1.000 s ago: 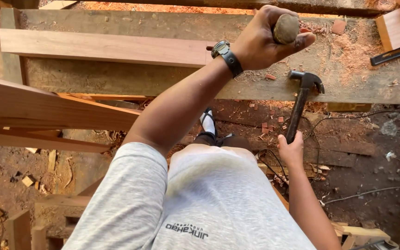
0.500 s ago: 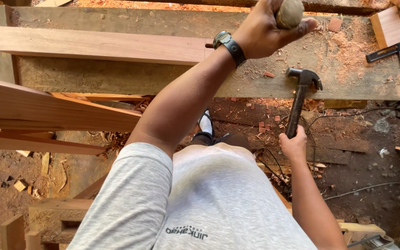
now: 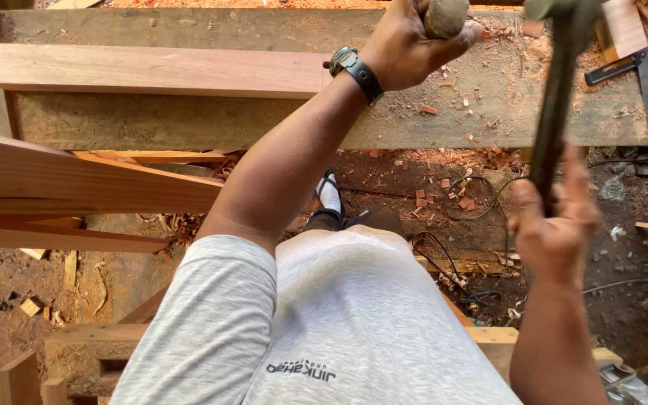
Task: Using a hammer and chisel to carve a mortise into a wooden beam on a workbench.
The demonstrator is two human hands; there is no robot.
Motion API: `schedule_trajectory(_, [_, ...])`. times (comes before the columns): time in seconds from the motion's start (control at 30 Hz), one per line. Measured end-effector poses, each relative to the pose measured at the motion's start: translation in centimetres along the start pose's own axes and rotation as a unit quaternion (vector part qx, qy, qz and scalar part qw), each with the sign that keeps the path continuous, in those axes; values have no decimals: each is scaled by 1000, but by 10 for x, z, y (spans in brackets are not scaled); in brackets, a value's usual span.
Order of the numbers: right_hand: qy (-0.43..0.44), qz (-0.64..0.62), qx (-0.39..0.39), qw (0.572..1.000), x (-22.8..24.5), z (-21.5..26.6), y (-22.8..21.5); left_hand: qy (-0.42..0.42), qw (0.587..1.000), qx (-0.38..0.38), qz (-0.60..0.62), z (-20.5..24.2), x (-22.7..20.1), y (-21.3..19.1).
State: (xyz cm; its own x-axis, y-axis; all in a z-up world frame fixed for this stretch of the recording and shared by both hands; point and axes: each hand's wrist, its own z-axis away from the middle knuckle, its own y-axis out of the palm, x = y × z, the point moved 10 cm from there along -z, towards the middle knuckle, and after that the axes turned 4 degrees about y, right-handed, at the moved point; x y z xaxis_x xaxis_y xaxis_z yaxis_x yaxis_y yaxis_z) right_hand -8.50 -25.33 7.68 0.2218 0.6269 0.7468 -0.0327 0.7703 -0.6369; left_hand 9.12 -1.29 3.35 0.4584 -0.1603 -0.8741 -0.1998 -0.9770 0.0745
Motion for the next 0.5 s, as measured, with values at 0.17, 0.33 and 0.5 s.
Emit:
schedule_trajectory(0.17, [-313,-18,-52,948,69,25,-37,26,999,-40,14,5,19,-10])
schedule_trajectory(0.33, [-390,195,-71,897,75,20,-6,-1,991,-80,-105,14,42,-26])
schedule_trajectory(0.5, [-205,120,87,968,72,4,0,-23,985,-49,-163,16,71,-34])
